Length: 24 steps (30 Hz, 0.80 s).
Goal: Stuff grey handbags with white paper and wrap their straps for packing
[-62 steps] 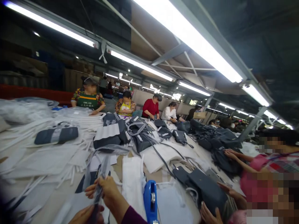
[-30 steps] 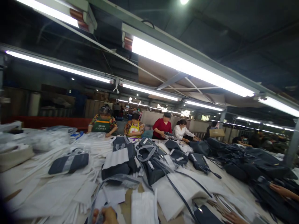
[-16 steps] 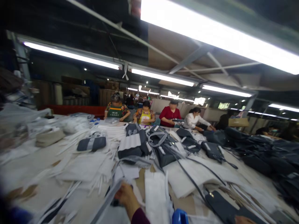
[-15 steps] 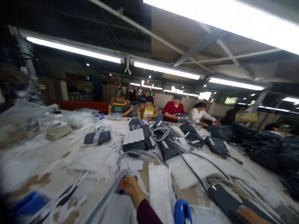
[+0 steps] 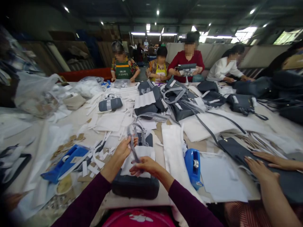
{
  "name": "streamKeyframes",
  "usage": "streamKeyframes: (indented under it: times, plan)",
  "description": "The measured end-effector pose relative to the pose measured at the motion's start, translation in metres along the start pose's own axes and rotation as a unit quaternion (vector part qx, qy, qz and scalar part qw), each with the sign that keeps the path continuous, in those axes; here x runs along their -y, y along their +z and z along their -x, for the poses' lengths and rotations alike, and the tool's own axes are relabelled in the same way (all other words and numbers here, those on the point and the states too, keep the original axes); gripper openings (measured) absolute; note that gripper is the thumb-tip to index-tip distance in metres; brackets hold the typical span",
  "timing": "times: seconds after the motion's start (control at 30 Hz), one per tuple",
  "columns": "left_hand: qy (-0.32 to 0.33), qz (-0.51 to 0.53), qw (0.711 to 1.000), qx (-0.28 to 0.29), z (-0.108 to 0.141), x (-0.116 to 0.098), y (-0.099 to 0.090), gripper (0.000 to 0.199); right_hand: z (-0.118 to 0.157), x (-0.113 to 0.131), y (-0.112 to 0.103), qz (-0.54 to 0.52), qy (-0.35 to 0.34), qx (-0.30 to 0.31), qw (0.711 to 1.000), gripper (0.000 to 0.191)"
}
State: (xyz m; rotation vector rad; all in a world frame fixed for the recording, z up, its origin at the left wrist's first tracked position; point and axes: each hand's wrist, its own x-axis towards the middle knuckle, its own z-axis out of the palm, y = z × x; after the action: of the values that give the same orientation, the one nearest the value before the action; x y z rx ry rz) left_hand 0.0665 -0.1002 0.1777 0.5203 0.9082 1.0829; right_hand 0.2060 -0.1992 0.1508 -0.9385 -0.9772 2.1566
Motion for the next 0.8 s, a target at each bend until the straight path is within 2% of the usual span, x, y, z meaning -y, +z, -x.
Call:
streamKeyframes:
  times: [0.1, 0.17, 0.23, 0.27, 0.3, 0.37, 0.4, 0.43, 0.47, 0.53, 0.6, 0.67, 0.8]
  plan:
    - [-0.054, -0.027, 0.996, 0.060, 0.003, 0.008, 0.001, 0.025, -0.004, -0.013, 0.003, -0.020, -0.012, -0.074, 0.997, 0.055]
    - [-0.105, -0.056, 0.988, 0.095, 0.008, 0.011, -0.001, 0.029, -0.005, -0.016, 0.004, -0.024, -0.010, -0.098, 0.995, 0.052]
    - [-0.125, -0.076, 0.984, 0.105, 0.011, 0.012, -0.003, 0.030, -0.001, -0.013, 0.005, 0.017, -0.025, -0.139, 0.990, 0.045]
    - [-0.116, -0.079, 0.985, 0.102, 0.013, 0.011, -0.003, 0.030, 0.002, -0.010, 0.006, 0.062, -0.057, -0.179, 0.980, 0.040]
    - [-0.100, -0.078, 0.987, 0.094, 0.013, 0.010, -0.002, 0.031, 0.007, -0.007, 0.007, 0.116, -0.103, -0.232, 0.960, 0.035]
    - [-0.056, -0.073, 0.993, 0.067, 0.013, 0.007, 0.001, 0.033, 0.016, -0.001, 0.008, 0.206, -0.192, -0.343, 0.896, 0.026]
    - [-0.034, -0.070, 0.996, 0.052, 0.014, 0.005, 0.003, 0.034, 0.019, 0.001, 0.008, 0.218, -0.204, -0.376, 0.877, 0.025]
    - [-0.015, -0.068, 0.997, 0.041, 0.014, 0.003, 0.005, 0.036, 0.021, 0.002, 0.008, 0.201, -0.182, -0.385, 0.882, 0.028]
    - [-0.002, -0.067, 0.997, 0.036, 0.016, 0.002, 0.008, 0.037, 0.021, 0.002, 0.006, 0.158, -0.128, -0.368, 0.907, 0.036]
    - [0.009, -0.068, 0.997, 0.045, 0.021, 0.002, 0.013, 0.039, 0.016, 0.001, 0.000, 0.028, 0.015, -0.275, 0.961, 0.056]
    - [0.000, -0.079, 0.995, 0.068, 0.029, 0.005, 0.017, 0.039, 0.006, 0.002, -0.009, -0.078, 0.102, -0.191, 0.973, 0.066]
    - [-0.013, -0.095, 0.992, 0.084, 0.038, 0.011, 0.019, 0.039, -0.005, 0.006, -0.017, -0.098, 0.101, -0.177, 0.974, 0.060]
    - [-0.038, -0.103, 0.988, 0.112, 0.050, 0.018, 0.015, 0.042, -0.021, 0.015, -0.023, -0.047, 0.037, -0.216, 0.975, 0.035]
